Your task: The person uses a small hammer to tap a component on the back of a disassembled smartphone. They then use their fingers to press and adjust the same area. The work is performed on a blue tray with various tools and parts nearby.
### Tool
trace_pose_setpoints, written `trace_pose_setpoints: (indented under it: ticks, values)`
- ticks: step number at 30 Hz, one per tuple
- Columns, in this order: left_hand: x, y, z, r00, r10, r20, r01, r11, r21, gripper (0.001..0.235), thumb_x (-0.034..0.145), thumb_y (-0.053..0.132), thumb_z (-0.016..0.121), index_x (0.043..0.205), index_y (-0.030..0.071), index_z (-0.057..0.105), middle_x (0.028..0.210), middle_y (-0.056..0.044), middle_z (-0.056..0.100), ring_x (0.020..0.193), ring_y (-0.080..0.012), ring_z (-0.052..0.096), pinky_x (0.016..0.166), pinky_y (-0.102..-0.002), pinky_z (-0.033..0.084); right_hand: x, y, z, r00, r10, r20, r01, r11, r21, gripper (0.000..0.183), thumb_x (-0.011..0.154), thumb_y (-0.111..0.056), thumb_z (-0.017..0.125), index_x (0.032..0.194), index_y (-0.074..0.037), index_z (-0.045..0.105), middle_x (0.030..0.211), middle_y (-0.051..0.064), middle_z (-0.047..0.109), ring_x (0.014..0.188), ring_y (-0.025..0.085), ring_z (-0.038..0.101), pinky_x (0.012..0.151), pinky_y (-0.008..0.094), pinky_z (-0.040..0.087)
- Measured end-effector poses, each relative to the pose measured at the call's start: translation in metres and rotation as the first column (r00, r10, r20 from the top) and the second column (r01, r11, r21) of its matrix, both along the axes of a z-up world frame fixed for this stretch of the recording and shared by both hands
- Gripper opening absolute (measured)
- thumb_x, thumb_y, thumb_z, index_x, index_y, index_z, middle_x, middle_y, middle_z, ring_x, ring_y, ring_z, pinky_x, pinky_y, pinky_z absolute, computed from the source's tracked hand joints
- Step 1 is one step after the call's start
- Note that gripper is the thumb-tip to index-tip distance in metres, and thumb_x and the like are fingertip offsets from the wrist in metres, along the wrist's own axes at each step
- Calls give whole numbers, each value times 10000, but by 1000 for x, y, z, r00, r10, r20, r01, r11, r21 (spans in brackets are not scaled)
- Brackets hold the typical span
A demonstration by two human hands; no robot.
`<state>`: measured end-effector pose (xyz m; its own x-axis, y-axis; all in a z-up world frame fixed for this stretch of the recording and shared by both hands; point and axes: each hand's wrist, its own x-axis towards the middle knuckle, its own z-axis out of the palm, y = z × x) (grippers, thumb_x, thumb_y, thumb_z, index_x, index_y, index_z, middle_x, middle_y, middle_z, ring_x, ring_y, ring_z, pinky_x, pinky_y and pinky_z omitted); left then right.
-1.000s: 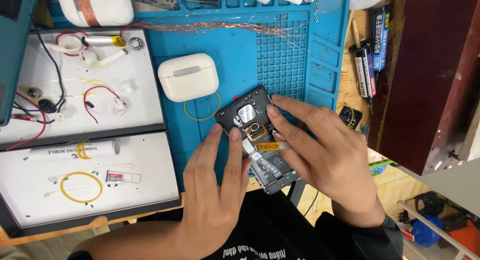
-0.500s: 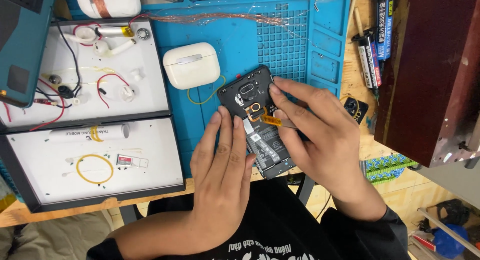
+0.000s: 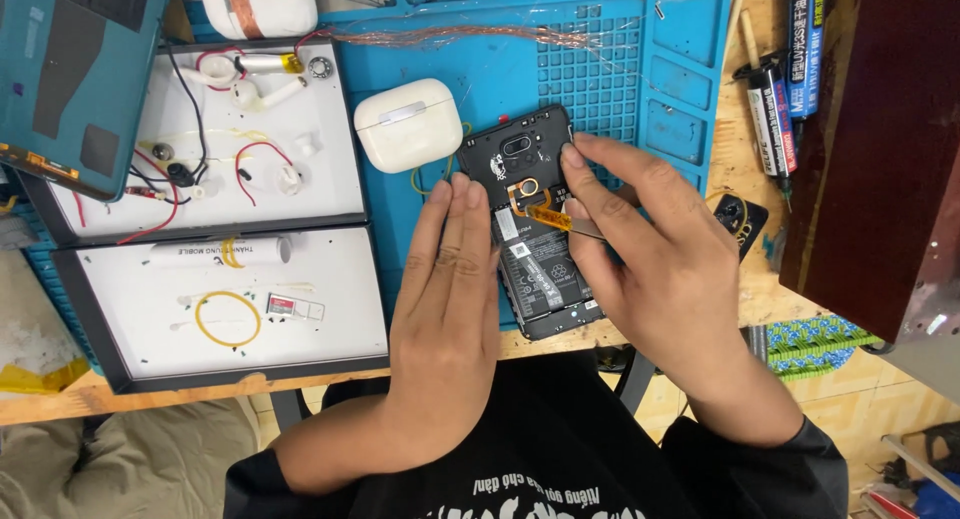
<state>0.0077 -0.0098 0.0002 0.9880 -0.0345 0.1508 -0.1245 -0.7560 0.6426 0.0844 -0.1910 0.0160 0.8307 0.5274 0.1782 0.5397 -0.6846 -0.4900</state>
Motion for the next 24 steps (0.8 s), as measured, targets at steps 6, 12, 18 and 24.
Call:
trace_pose_setpoints:
  ticks: [6, 12, 18, 24]
  values:
    - [1, 1, 1, 998, -58, -16, 60, 981, 184, 419, 1188, 5, 598, 1563, -131, 468, 1617, -303, 543, 1550, -458, 542, 1354, -498, 469, -2, -1, -2, 997, 20, 78, -13, 996, -85, 330, 1153, 25, 730, 1481, 27, 690, 1483, 219, 700, 1214, 355, 764, 1088, 457, 622]
    - [5, -5, -2, 998, -11, 54, -2, 974, 227, 380, 1182, 16, 605, 1525, -129, 527, 1560, -301, 605, 1493, -451, 610, 1305, -479, 529, -2, -2, -4, 1000, 8, 23, -8, 1000, -14, 363, 1121, 102, 742, 1474, 31, 691, 1493, 232, 675, 1184, 346, 738, 1082, 469, 610]
    - [11, -6, 3, 999, -6, 41, -4, 969, 248, 417, 1174, 20, 671, 1545, -105, 527, 1569, -304, 610, 1527, -438, 560, 1290, -473, 530, 3, 1, 2, 999, -13, -43, 18, 991, 130, 302, 1092, 157, 708, 1389, 102, 714, 1430, 275, 670, 1006, 298, 763, 977, 417, 637]
    - [4, -6, 2, 995, -71, 75, 67, 997, 49, 471, 1166, 45, 562, 1583, -158, 485, 1681, -337, 464, 1620, -543, 379, 1322, -575, 389, 4, -12, 2, 993, -56, -99, 76, 976, 204, 314, 1065, -46, 700, 1375, 4, 715, 1449, 124, 645, 1095, 238, 810, 981, 372, 654]
